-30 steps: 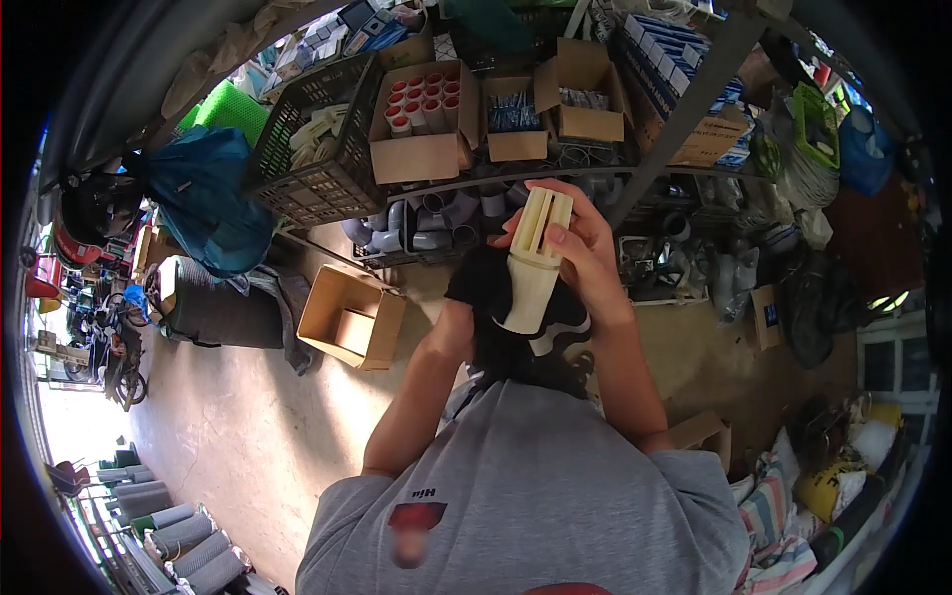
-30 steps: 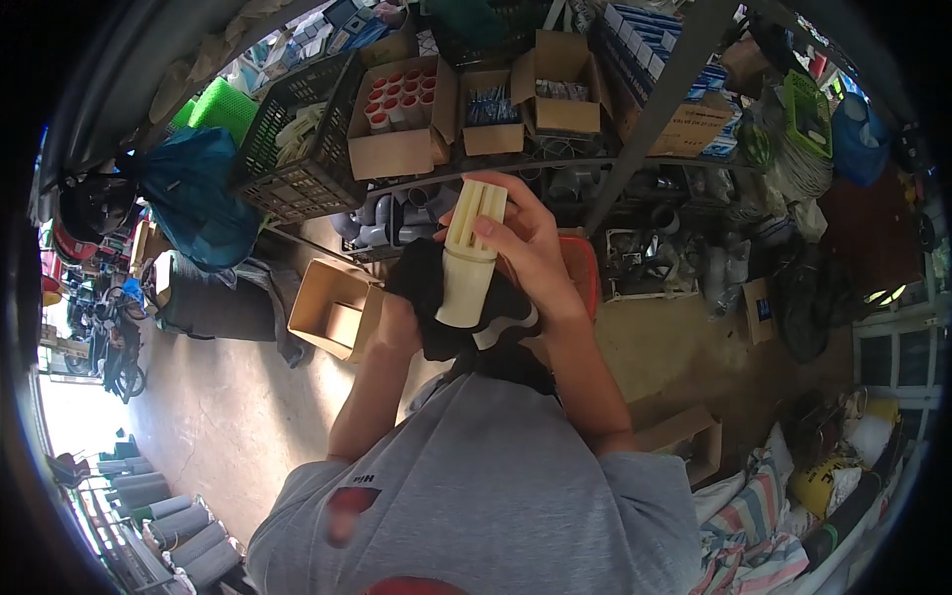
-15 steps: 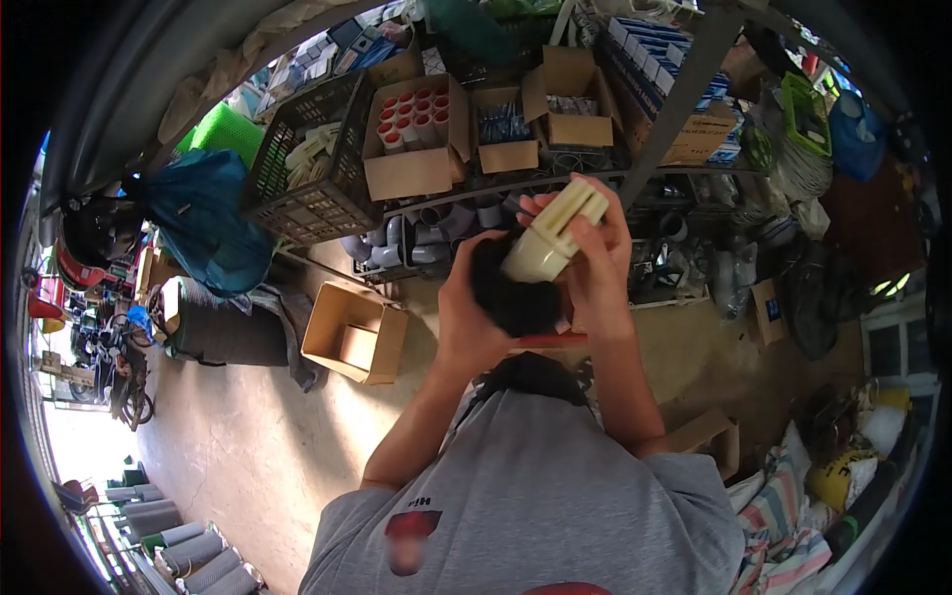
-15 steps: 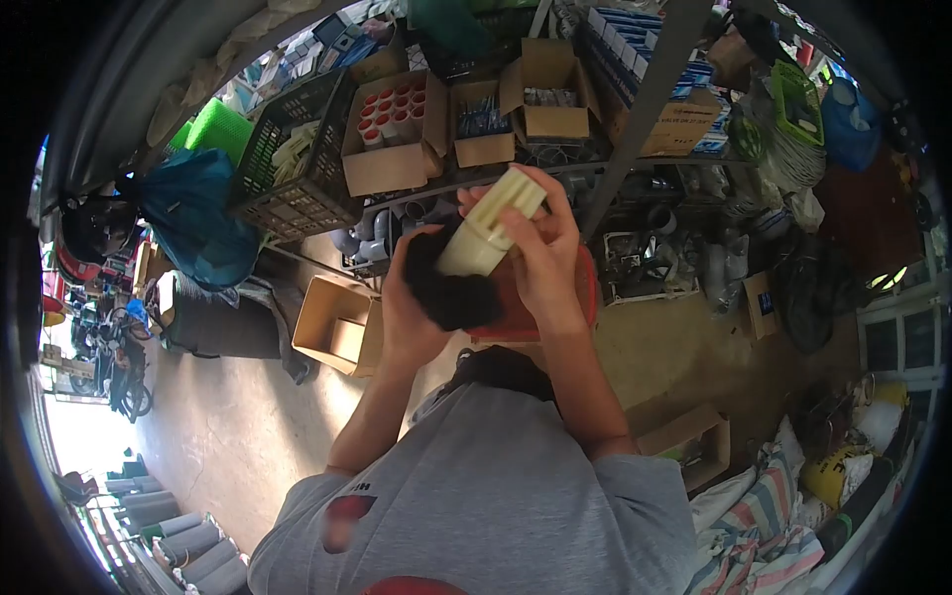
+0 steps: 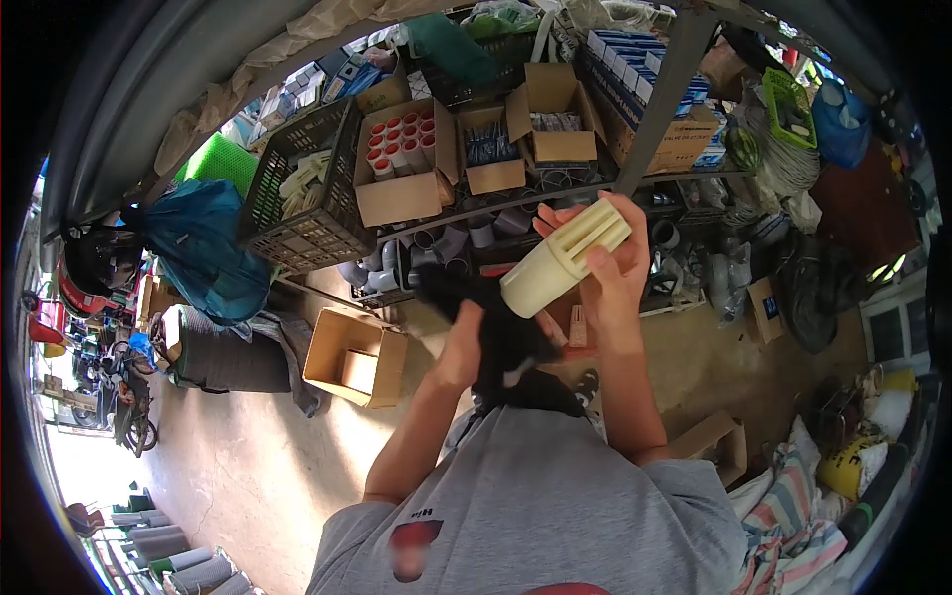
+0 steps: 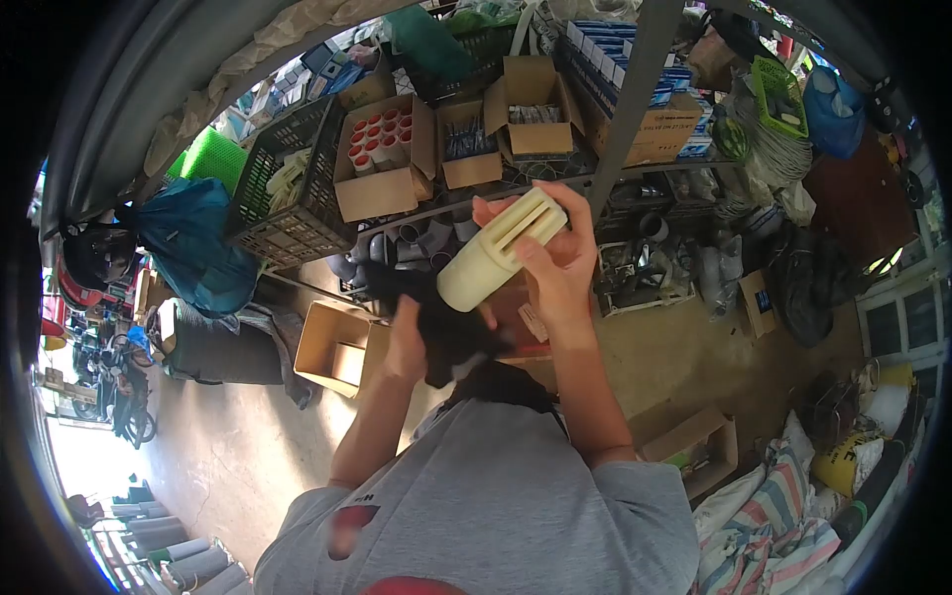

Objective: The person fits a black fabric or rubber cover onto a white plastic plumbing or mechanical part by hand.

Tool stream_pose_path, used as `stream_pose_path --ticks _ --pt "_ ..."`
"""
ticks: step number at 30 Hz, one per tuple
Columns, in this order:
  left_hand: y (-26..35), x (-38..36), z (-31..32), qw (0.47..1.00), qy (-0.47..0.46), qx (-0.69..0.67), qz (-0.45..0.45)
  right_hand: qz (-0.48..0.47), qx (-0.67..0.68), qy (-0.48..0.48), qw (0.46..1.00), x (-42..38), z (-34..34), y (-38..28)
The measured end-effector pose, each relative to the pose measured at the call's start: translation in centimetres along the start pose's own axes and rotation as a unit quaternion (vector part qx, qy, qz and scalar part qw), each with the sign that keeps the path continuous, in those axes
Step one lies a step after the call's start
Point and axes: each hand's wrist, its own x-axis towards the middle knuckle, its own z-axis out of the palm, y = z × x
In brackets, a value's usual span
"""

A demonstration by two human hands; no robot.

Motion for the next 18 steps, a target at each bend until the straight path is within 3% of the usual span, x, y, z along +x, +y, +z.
stream_pose_path --ticks 2,3,4,6,8,10,11,12,13,14,15,16,18 --pt "-0.6 0.1 -0.5 0.979 0.049 0.199 -0.006 -0.026 0.047 -0.012 0.998 -0.1 -0.1 0.2" --pt "0.3 0.1 1.7 0.830 0.053 0.496 0.251 -0.028 0.046 -0.011 0.998 0.0 -0.3 0.1" --pt "0.1 0.4 2.2 0.830 0.051 0.496 0.250 -0.027 0.025 -0.002 0.999 0.1 -0.4 -0.2" --pt "-0.4 0.8 2.7 0.910 0.023 0.300 0.284 -0.027 0.004 0.011 1.000 0.0 -0.6 -0.5" --pt "-0.3 1.2 1.9 0.924 0.016 0.265 0.274 -0.026 0.005 0.005 1.000 0.1 -0.6 -0.5" --pt "-0.8 1.7 -0.8 0.873 0.019 0.460 0.164 -0.021 0.005 0.005 1.000 0.0 -0.4 -0.4" --pt "-1.4 1.7 -1.0 0.873 0.020 0.478 0.093 -0.015 0.007 0.006 1.000 -0.2 -0.2 -0.3" --pt "-1.2 1.6 -0.9 0.873 0.022 0.478 0.092 -0.013 0.008 0.006 1.000 -0.4 -0.3 -0.1" --pt "-0.8 1.6 -0.6 0.943 -0.027 0.323 0.079 0.003 0.025 0.000 1.000 -0.6 -0.6 0.3" --pt "-0.6 1.6 -0.5 0.982 -0.076 0.158 0.064 0.019 0.042 -0.006 0.999 -0.8 -1.1 0.6" --pt "-1.0 1.7 -1.5 0.993 -0.117 0.029 -0.011 0.032 0.046 -0.043 0.997 -0.8 -1.6 0.8" --pt "-1.6 2.1 -2.6 0.993 -0.117 0.029 -0.011 0.032 0.046 -0.043 0.997 -0.6 -1.4 0.5" --pt "-2.5 2.6 -4.1 0.965 -0.214 0.061 -0.140 0.094 0.139 -0.157 0.973 -0.4 -0.5 -0.3"
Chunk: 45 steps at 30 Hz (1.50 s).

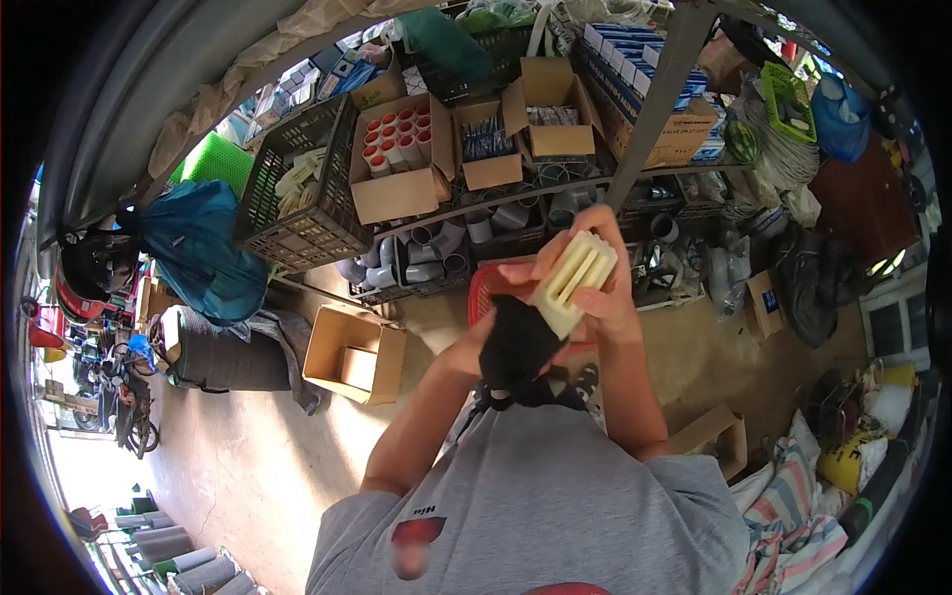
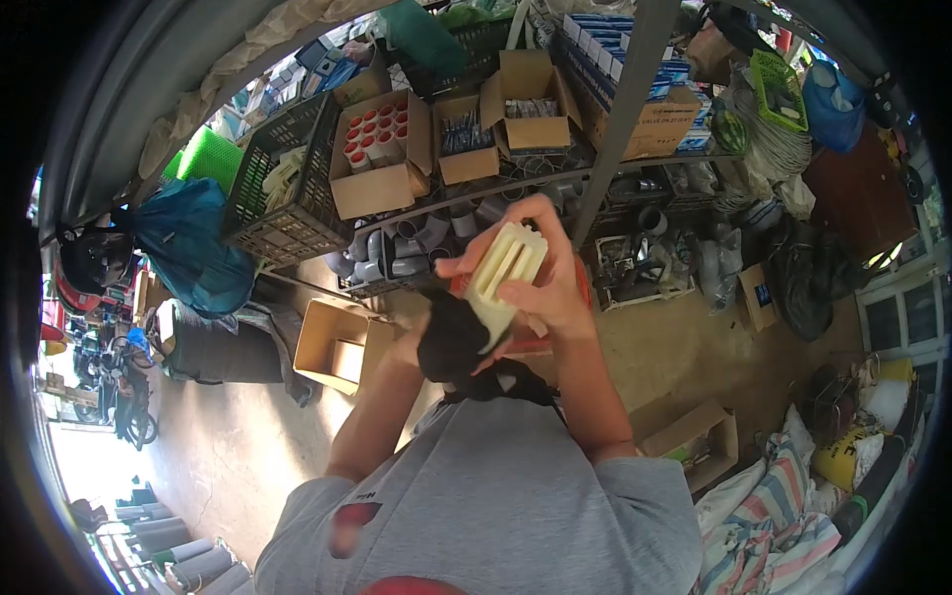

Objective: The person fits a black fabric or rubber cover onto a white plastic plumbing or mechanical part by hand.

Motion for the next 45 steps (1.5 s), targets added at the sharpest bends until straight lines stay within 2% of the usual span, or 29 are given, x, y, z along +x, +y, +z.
stream_pose_path --ticks 1,2,4,5,6,8,11,13,16,18,20,21,22,23,24,26,27,28,30,31,34,35,36,38,39,40,42,43,45 --pt "-0.6 0.5 0.0 0.975 0.068 0.213 -0.007 0.023 0.010 -0.010 1.000 0.3 -0.1 0.1" --pt "-1.6 0.6 0.6 0.975 0.069 0.211 -0.009 0.024 0.011 -0.007 1.000 0.3 -0.4 0.1" --pt "0.8 1.9 5.6 0.919 0.171 0.237 0.266 0.091 -0.077 -0.002 0.993 0.6 -1.0 -0.3" --pt "1.3 1.4 4.2 0.916 0.180 0.334 0.129 0.090 -0.121 0.038 0.988 0.7 -0.5 -0.3" --pt "1.4 1.4 4.5 0.917 0.178 0.334 0.129 0.089 -0.122 0.039 0.988 0.6 -0.2 0.1" --pt "2.0 1.7 5.4 0.846 0.287 0.441 0.087 0.063 -0.189 0.117 0.973 0.5 -0.1 0.8" --pt "1.8 1.9 5.4 0.800 0.314 0.492 0.141 0.027 -0.229 0.125 0.965 0.4 0.8 1.5" --pt "2.1 1.9 4.9 0.809 0.318 0.479 0.124 0.008 -0.264 0.122 0.957 0.8 0.9 1.6" --pt "2.9 1.4 4.5 0.797 0.324 0.491 0.135 0.056 -0.187 0.196 0.961 1.1 0.5 1.8" --pt "3.5 0.5 2.9 0.772 0.327 0.516 0.172 -0.008 -0.020 0.280 0.960 0.9 -1.5 2.5" --pt "3.4 -1.4 -0.8 0.793 0.357 0.445 0.213 -0.007 -0.018 0.321 0.947 0.6 -3.1 2.3" --pt "4.3 -1.7 -0.7 0.793 0.357 0.446 0.214 0.019 0.032 0.345 0.938 0.4 -3.5 2.1" --pt "5.2 -2.0 -0.7 0.872 0.347 0.235 0.254 0.046 0.082 0.366 0.926 0.1 -3.7 2.3" --pt "6.1 -2.1 -0.4 0.904 0.320 0.011 0.282 0.075 0.073 0.376 0.921 -0.2 -3.7 2.7" --pt "6.7 -2.0 0.3 0.902 0.323 0.011 0.285 0.080 0.074 0.374 0.921 -0.5 -3.6 3.2" --pt "7.6 -0.7 1.8 0.919 0.278 0.072 0.269 0.132 0.072 0.346 0.926 -1.3 -3.5 4.7" --pt "7.9 0.3 2.6 0.908 0.220 0.209 0.290 0.154 0.102 0.355 0.916 -2.3 -5.1 6.2" --pt "7.8 1.5 3.3 0.875 0.157 0.342 0.304 0.155 0.102 0.351 0.918 -2.2 -5.3 7.2" --pt "6.4 4.3 3.4 0.744 0.096 0.597 0.285 0.030 0.194 0.243 0.950 -1.6 -4.8 9.7" --pt "5.4 4.7 3.8 0.748 0.127 0.590 0.276 -0.034 0.238 0.187 0.952 -1.6 -4.9 10.4" --pt "2.7 3.7 4.8 0.737 0.134 0.616 0.244 0.013 0.230 0.141 0.963 -1.8 -6.8 7.9" --pt "1.6 3.0 5.3 0.726 0.120 0.642 0.214 0.038 0.063 0.217 0.973 -1.8 -6.2 6.7" --pt "1.0 2.4 5.6 0.729 0.117 0.640 0.214 0.037 0.060 0.220 0.973 -1.9 -5.9 6.2" --pt "0.8 1.5 5.9 0.685 -0.006 0.715 0.137 0.044 0.176 0.223 0.958 -2.3 -5.3 5.6" --pt "1.7 1.8 6.7 0.678 0.017 0.720 0.147 0.110 0.234 0.207 0.944 -2.1 -3.9 4.3" --pt "2.3 2.5 5.5 0.680 0.017 0.719 0.145 0.111 0.235 0.209 0.943 -2.8 -4.3 5.5" --pt "3.1 4.1 2.7 0.731 0.112 0.620 0.262 0.154 0.092 0.105 0.978 -4.3 -5.1 9.5" --pt "3.0 4.4 2.7 0.732 0.113 0.619 0.262 0.167 0.118 0.234 0.951 -3.0 -2.1 8.0" --pt "2.7 5.1 3.2 0.835 0.204 0.427 0.280 0.097 0.154 0.229 0.956 -3.8 -2.9 8.6"
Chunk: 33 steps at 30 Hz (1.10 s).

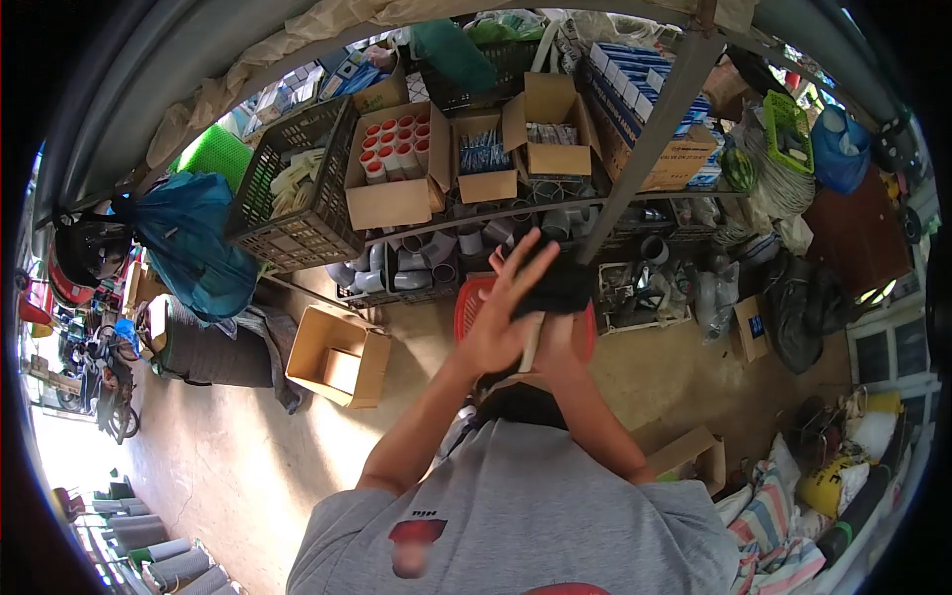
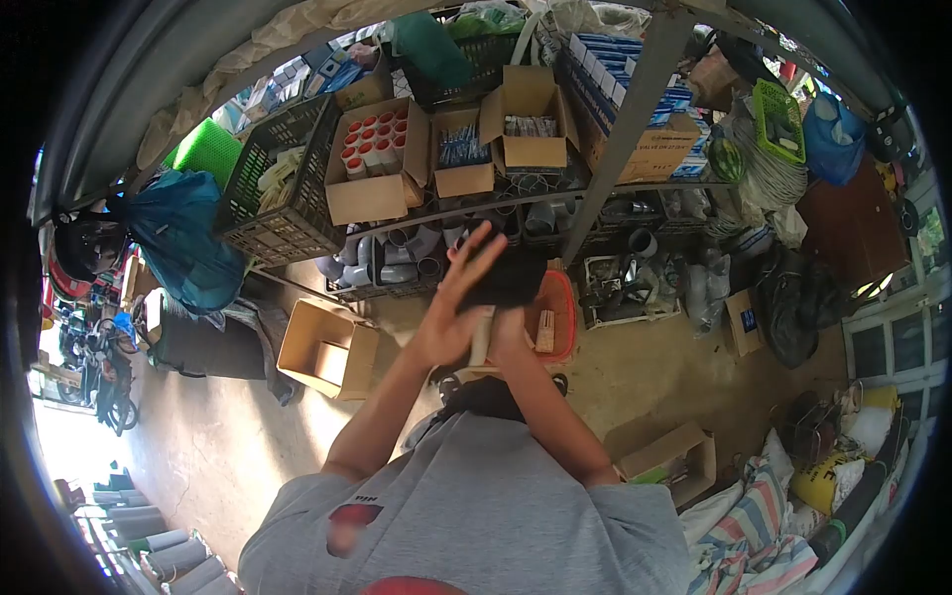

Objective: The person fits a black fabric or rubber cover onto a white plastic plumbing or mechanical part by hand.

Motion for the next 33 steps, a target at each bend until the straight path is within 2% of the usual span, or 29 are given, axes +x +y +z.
stream_pose_path --ticks 1,3,4,5,6,7,8,9,12,13,15,16,17,18,19,20,21,22,23,24,25,27,28,29,30,31,32,33 --pt "0.1 -0.3 0.1 1.000 -0.001 0.000 0.001 -0.024 -0.068 0.014 0.997 0.4 -1.0 0.1" --pt "0.5 -2.2 0.8 0.967 -0.054 0.247 0.031 -0.075 -0.204 0.043 0.975 1.1 -3.3 -0.1" --pt "0.2 -3.2 0.9 0.965 -0.066 0.252 0.027 -0.098 -0.271 0.056 0.956 1.5 -4.0 -0.5" --pt "0.0 -3.9 1.0 0.965 -0.064 0.251 0.026 -0.097 -0.272 0.057 0.956 1.4 -4.8 -1.0" --pt "0.1 -4.6 1.0 0.963 -0.089 0.252 0.018 -0.028 -0.078 -0.032 0.996 0.9 -4.9 -1.7" --pt "-0.1 -5.0 0.8 0.960 -0.114 0.254 0.010 0.042 0.121 -0.119 0.985 0.7 -5.0 -1.8" --pt "-0.8 -5.1 0.5 0.966 -0.119 0.228 0.007 0.052 0.181 -0.040 0.981 0.5 -4.7 -1.0" --pt "-1.0 -4.5 0.1 0.966 -0.117 0.231 0.006 0.056 0.183 -0.042 0.981 0.9 -3.7 -0.2" --pt "-1.7 -1.9 -1.4 0.982 -0.048 0.179 0.039 0.017 0.078 0.065 0.995 1.6 -1.0 2.5" --pt "-2.0 -1.2 -1.7 0.983 -0.043 0.174 0.031 0.006 0.039 0.104 0.994 1.6 -0.4 3.1" --pt "-2.8 -1.9 -1.5 0.998 -0.003 0.045 -0.043 -0.007 -0.039 0.196 0.980 0.3 -0.3 4.2" --pt "-3.2 -3.5 -1.1 0.997 -0.001 0.035 -0.062 -0.037 -0.213 0.158 0.963 -0.8 -1.4 2.6" --pt "-3.9 -4.9 -0.8 0.995 -0.020 0.077 -0.063 -0.028 -0.214 0.172 0.961 -1.0 -2.9 2.0" --pt "-4.6 -6.0 -0.7 0.990 -0.039 0.119 -0.060 0.041 -0.063 0.148 0.986 -0.6 -4.9 1.8" --pt "-5.0 -7.3 -0.8 0.990 -0.041 0.112 -0.069 0.104 0.092 0.120 0.983 -0.4 -7.2 1.9" --pt "-5.3 -8.7 -1.4 0.988 -0.064 0.073 -0.117 0.056 0.016 0.178 0.982 -0.3 -11.1 2.7" --pt "-5.8 -10.0 -2.3 0.983 -0.084 0.033 -0.162 0.058 0.016 0.184 0.981 -0.4 -13.0 2.9" --pt "-7.5 -12.0 -3.8 0.978 -0.094 -0.003 -0.184 0.093 -0.114 0.258 0.955 -0.6 -14.4 2.8" --pt "-9.9 -14.5 -5.9 0.973 -0.106 -0.039 -0.204 0.125 -0.240 0.326 0.906 -0.8 -15.8 2.5" --pt "-12.3 -17.6 -7.7 0.953 -0.096 -0.033 -0.284 0.192 -0.371 0.338 0.844 -2.0 -17.1 1.7" --pt "-14.6 -21.0 -9.2 0.927 -0.086 -0.026 -0.363 0.256 -0.492 0.340 0.759 -4.1 -18.5 0.6" --pt "-17.4 -27.8 -10.9 0.849 -0.056 0.138 -0.507 0.362 -0.576 0.218 0.700 -11.9 -28.4 -0.1" --pt "-17.2 -29.3 -11.1 0.774 -0.098 0.186 -0.597 0.497 -0.713 -0.027 0.494 -16.1 -34.5 -0.3" --pt "-16.6 -31.2 -11.3 0.684 -0.140 0.231 -0.678 0.590 -0.677 -0.151 0.412 -22.7 -41.2 1.5" --pt "-20.6 -40.4 -11.9 0.680 -0.142 0.229 -0.682 0.579 -0.565 0.039 0.587 -27.0 -36.8 -0.5" --pt "-25.5 -46.8 -11.4 0.647 -0.282 0.202 -0.679 0.666 -0.525 0.136 0.512 -25.9 -32.1 -0.2" --pt "-22.4 -45.1 -10.7 0.685 -0.220 0.157 -0.676 0.737 -0.473 0.228 0.425 -24.5 -28.8 1.0" --pt "-19.0 -42.9 -9.8 0.718 -0.155 0.113 -0.670 0.741 -0.470 0.226 0.423 -29.8 -31.5 0.4"
